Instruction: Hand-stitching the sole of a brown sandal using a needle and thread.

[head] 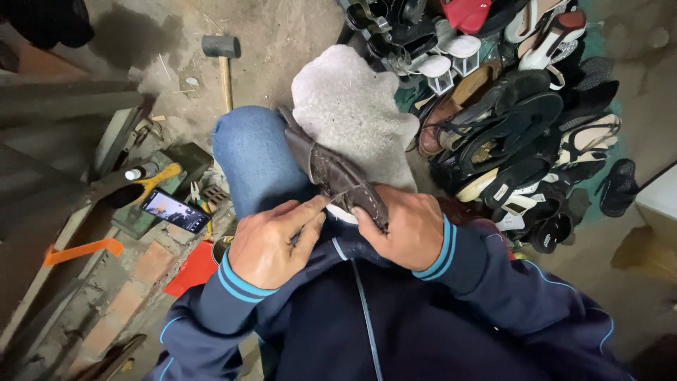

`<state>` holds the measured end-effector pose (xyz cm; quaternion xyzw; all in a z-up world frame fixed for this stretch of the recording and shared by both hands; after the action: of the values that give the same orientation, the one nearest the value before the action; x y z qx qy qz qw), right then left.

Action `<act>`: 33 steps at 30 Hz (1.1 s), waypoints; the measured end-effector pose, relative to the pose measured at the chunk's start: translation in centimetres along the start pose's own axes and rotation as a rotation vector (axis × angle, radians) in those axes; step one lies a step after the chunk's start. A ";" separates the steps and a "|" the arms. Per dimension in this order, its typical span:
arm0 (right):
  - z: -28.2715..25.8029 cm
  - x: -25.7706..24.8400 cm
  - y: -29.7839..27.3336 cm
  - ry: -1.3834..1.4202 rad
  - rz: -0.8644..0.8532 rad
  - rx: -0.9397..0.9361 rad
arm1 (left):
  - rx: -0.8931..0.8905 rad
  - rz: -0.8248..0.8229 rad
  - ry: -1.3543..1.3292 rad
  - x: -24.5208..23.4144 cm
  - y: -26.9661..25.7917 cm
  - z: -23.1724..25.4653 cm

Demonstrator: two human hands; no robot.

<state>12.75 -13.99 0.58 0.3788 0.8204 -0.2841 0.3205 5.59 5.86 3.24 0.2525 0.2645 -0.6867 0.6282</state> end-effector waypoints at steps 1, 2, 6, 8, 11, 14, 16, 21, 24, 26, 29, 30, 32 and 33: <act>-0.1 0.2 0.0 -0.030 0.004 0.018 | 0.052 -0.002 0.030 -0.1 0.1 -0.2; -0.5 0.0 0.0 -0.028 0.006 0.024 | 0.056 -0.007 0.029 0.2 -0.1 -0.7; -1.2 0.2 -0.6 -0.109 0.036 -0.032 | 0.255 0.050 0.280 0.7 -0.4 -1.2; -1.0 0.7 -0.9 -0.158 0.050 -0.043 | 0.317 0.076 0.336 0.9 -0.2 -0.9; -1.0 1.2 -0.9 -0.202 0.084 -0.069 | 0.211 0.039 0.165 1.3 0.4 -1.0; -0.6 1.7 -1.2 -0.227 0.075 -0.090 | 0.034 -0.025 -0.179 1.6 0.9 -1.5; -0.3 2.3 -1.2 -0.314 0.083 -0.122 | -0.028 -0.051 -0.248 1.5 1.4 -1.5; -0.1 4.7 -2.1 -0.377 0.133 -0.168 | 0.274 0.049 0.298 3.2 1.2 -1.2; -0.6 3.4 -2.0 -0.263 0.071 -0.167 | 0.274 0.038 0.241 2.4 1.9 -0.6; -1.3 1.0 -0.6 -0.184 0.042 -0.183 | 0.263 0.041 0.197 1.0 2.3 -0.8; -1.9 -2.7 0.3 -0.007 -0.161 -0.175 | 0.174 -0.089 0.027 0.3 -0.1 -2.1; -1.1 -3.9 0.7 0.096 -0.102 -0.133 | 0.148 -0.090 0.050 0.3 -0.9 -2.6; 1.2 -5.3 1.5 0.201 -0.054 -0.104 | 0.111 -0.081 0.080 0.2 -2.3 -3.4; 2.9 -5.8 2.0 0.085 0.023 -0.077 | 0.109 -0.103 0.039 0.3 -2.5 -3.7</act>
<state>18.25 -17.49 2.59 0.3874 0.8391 -0.2324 0.3029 3.08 8.30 0.46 0.2855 0.2517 -0.7266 0.5720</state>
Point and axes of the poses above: each hand's wrist, its own y-axis towards the middle knuckle, its own x-axis out of the palm, z = x × y, the point moved 3 cm from there along y, towards the middle knuckle, and after that the axes turned 6 degrees about x, right-handed, at the moved point
